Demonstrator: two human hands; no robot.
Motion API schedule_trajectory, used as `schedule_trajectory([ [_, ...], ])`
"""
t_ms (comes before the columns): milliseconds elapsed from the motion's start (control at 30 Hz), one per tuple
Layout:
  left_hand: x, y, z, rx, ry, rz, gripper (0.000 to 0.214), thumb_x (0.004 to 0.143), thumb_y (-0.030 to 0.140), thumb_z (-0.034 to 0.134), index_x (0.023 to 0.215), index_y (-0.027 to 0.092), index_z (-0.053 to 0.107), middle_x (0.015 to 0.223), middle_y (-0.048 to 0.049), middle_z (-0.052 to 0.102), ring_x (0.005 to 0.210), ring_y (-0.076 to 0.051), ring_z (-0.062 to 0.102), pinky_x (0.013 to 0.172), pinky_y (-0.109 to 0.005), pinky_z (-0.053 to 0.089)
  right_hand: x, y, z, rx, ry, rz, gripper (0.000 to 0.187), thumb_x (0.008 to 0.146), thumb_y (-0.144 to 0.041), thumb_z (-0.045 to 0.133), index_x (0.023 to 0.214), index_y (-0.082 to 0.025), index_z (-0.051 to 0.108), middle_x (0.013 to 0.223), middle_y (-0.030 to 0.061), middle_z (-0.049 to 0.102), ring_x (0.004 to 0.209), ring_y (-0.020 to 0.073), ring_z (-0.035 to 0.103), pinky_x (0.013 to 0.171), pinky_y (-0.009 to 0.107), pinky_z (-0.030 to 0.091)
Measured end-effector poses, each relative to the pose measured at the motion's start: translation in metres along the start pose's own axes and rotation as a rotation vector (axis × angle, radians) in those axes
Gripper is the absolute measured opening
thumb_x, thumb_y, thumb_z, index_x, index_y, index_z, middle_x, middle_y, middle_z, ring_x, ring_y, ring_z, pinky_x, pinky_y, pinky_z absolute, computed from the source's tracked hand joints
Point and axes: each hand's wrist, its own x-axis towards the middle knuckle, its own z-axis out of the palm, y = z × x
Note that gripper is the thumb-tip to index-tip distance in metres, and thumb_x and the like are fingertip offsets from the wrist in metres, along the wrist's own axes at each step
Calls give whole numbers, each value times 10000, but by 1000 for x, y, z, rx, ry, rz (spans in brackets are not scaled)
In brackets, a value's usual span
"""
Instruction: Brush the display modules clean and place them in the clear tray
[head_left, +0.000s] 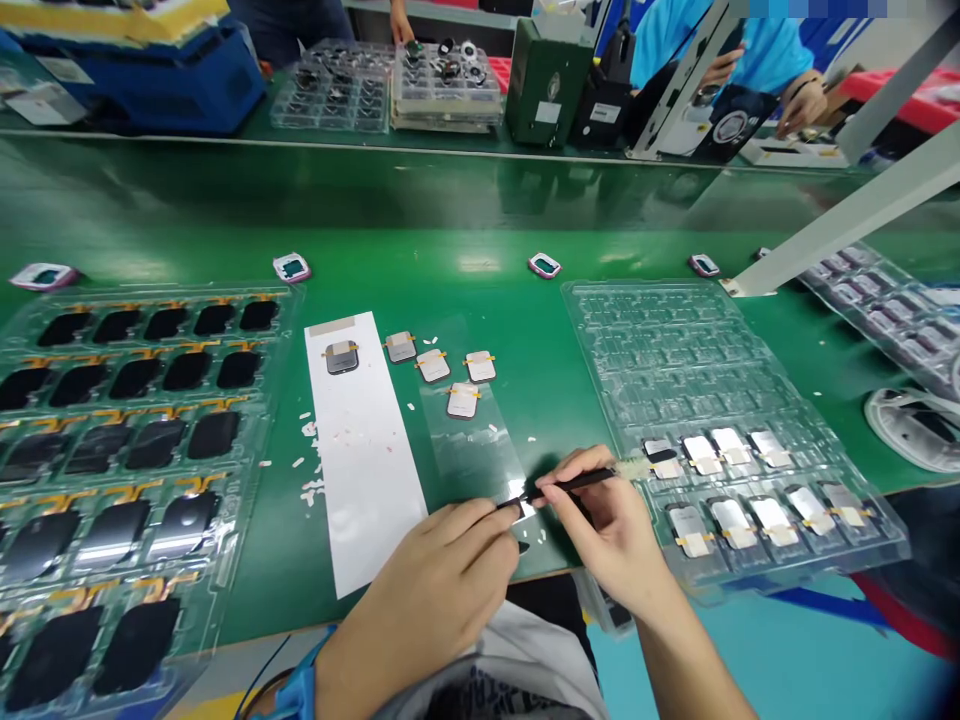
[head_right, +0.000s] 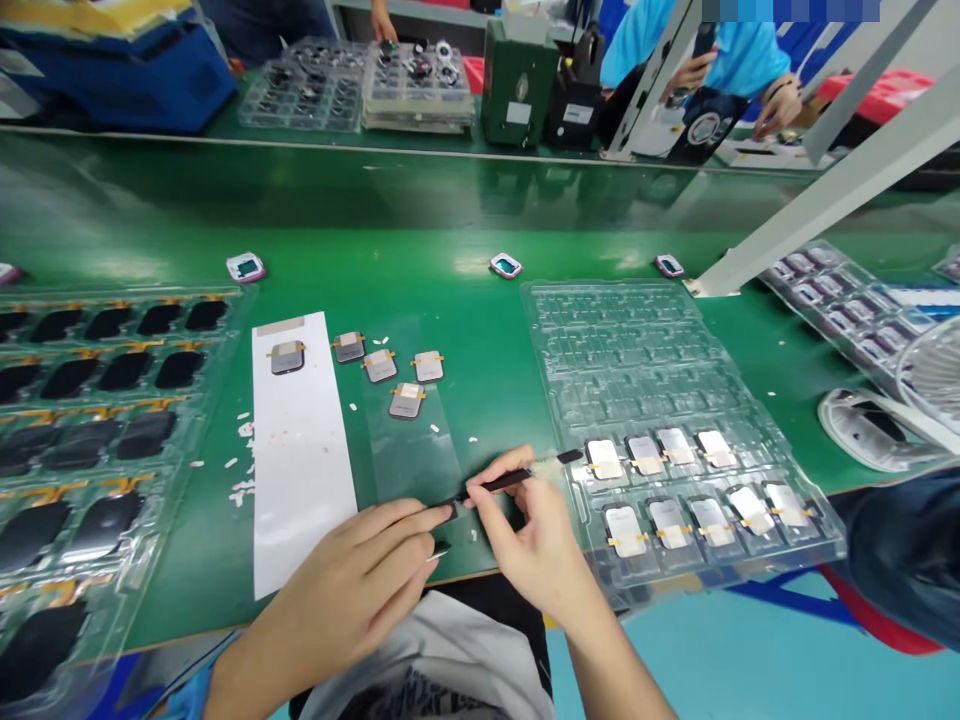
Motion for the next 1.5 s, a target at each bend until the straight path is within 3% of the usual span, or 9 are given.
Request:
schedule_trajectory([
  [233,1,0,1,-15,4,-13,98,961,110,494,962,138,588,1131,-90,708,1024,-255,628,827,-381,556,2,-3,3,-10,41,9,50,938,-190,612,944,-224,574,944,10,561,747,114,697,686,259,595],
  [333,2,0,-2,-134,20,-64,96,961,104,499,968,154,580,1127,-82,700,1040,-236,617,883,-368,532,5,-7,3,70,143,24,73,913,-208,653,901,-211,582,882,-4,596,678,106,708,648,237,597],
  [467,6,-2,-13,-404,248,-357,114,955,119,522,873,195,546,938,-41,636,860,-156,598,752,-274,503,10,-19,8,353,294,145,165,882,-244,709,906,-214,548,784,-14,709,612,137,743,615,252,634],
  [567,10,-6,-19,-476,485,-531,166,937,158,566,783,205,527,718,22,520,661,-123,510,598,-231,431,13,-32,22,552,233,242,195,876,-265,719,909,-213,535,769,0,750,671,176,771,645,282,656],
  [733,11,-9,-20,-491,458,-686,168,910,240,604,758,204,543,619,53,538,555,-106,497,520,-200,396,16,-47,48,611,228,154,141,908,-241,679,934,-227,541,802,-22,721,811,180,778,695,271,659],
  [1000,14,-9,-27,-490,220,-583,43,941,201,528,939,206,571,722,39,649,602,-107,586,555,-184,437,18,-55,56,367,229,-131,116,957,-162,573,964,-258,508,827,-18,637,853,166,760,735,307,666],
  [1233,20,-9,-22,-437,331,-562,208,958,201,521,1089,171,680,866,-29,729,692,-133,646,633,-211,501,21,-57,63,288,285,-281,179,952,-93,540,995,-261,494,877,3,655,917,187,747,811,407,666],
  [1333,18,-9,-18,-415,356,-528,312,979,195,497,1261,180,630,898,-42,711,721,-140,644,643,-222,513,21,-56,70,272,309,-326,200,944,-68,533,1002,-257,502,897,12,656,942,187,739,828,409,664],
  [1500,15,-11,-13,-417,356,-502,373,995,172,472,1354,223,561,920,-37,672,755,-139,628,665,-230,518,21,-54,76,291,375,-352,211,939,-57,535,1004,-256,515,899,12,651,933,189,736,832,432,662],
])
